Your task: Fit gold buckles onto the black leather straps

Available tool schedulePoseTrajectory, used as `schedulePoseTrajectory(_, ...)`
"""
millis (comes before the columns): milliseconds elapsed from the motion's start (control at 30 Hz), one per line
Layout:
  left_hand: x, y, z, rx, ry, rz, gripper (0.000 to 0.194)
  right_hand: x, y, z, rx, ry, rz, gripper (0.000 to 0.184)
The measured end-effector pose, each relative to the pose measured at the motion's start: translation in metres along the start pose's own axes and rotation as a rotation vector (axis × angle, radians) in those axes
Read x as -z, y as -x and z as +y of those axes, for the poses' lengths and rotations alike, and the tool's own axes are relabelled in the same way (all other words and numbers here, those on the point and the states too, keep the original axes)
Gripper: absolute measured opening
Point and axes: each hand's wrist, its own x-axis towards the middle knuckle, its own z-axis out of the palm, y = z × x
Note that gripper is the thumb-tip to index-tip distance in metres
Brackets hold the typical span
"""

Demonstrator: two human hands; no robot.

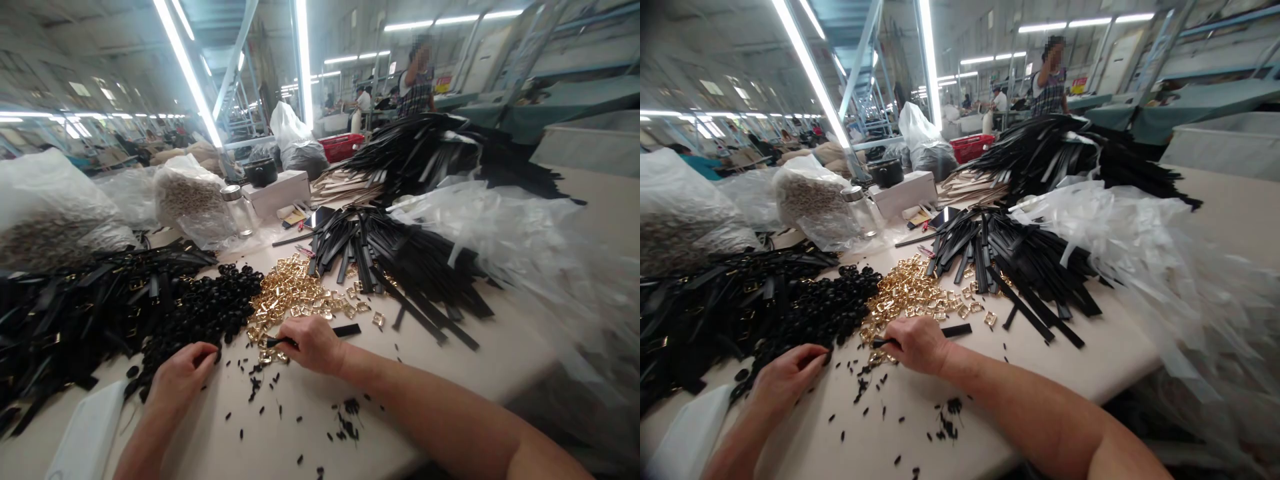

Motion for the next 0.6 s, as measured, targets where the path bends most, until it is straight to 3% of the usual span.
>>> schedulePoseTrajectory(167, -0.03, 0.014, 0.034, 0.171, 0.729, -0.101, 0.043, 0.002, -0.001, -0.005, 0.03, 0.007, 0.001, 0.014)
schedulePoseTrajectory(267, -0.044, 0.02, 0.051, 0.292, 0.977, -0.152, 0.047, 0.004, -0.002, -0.009, 0.038, -0.004, -0.001, 0.016)
schedulePoseTrajectory(367, -0.051, 0.022, 0.061, 0.363, 1.084, -0.185, 0.047, 0.003, -0.002, -0.011, 0.039, 0.01, -0.003, 0.019)
schedulePoseTrajectory(600, -0.054, 0.025, 0.068, 0.416, 1.106, -0.239, 0.043, 0.002, -0.001, -0.012, 0.047, 0.059, -0.035, 0.019)
